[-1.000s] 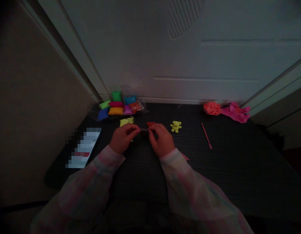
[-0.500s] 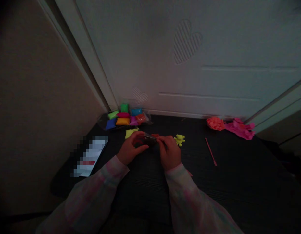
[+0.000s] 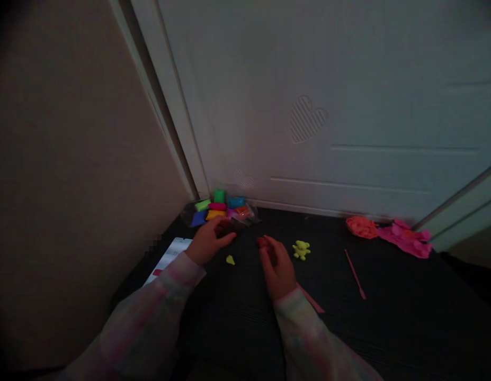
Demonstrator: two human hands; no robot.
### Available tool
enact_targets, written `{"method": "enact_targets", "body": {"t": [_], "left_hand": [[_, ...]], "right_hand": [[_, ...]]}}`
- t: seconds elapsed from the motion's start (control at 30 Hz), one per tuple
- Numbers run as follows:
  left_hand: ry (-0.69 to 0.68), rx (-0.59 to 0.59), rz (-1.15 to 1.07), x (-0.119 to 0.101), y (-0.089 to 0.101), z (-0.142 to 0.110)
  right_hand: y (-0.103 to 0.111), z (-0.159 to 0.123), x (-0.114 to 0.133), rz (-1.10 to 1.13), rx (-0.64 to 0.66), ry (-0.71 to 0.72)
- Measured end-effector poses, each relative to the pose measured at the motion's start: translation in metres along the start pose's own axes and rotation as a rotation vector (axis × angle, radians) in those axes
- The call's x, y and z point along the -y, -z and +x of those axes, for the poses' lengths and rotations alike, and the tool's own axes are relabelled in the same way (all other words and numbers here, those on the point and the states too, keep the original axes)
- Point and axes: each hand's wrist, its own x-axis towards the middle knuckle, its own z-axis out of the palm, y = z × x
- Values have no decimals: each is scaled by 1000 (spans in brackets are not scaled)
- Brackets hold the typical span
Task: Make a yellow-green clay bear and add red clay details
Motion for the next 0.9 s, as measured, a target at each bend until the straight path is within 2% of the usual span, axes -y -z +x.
{"method": "enact_targets", "body": {"t": [0.1, 0.2, 0.3, 0.4, 0.5, 0.7, 0.8, 0.9], "left_hand": [[32, -111, 447, 22, 30, 25], [129, -94, 576, 48, 52, 46], [171, -66, 679, 66, 62, 55], [170, -52, 782, 72, 63, 52], [144, -18, 849, 78, 60, 48], [112, 111, 855, 97, 55, 52], [90, 91, 827, 91, 54, 52], [37, 40, 763, 70, 52, 48]], "right_hand": [[1, 1, -1, -60, -10, 53], [2, 3, -1, -90, -18, 68], [2, 4, 0, -151, -16, 81], [3, 6, 0, -248, 63, 97], [4, 6, -1, -328, 195, 94], [5, 4, -2, -431, 456, 110], [4, 3, -3, -450, 523, 117], [2, 2, -4, -452, 546, 111]]}}
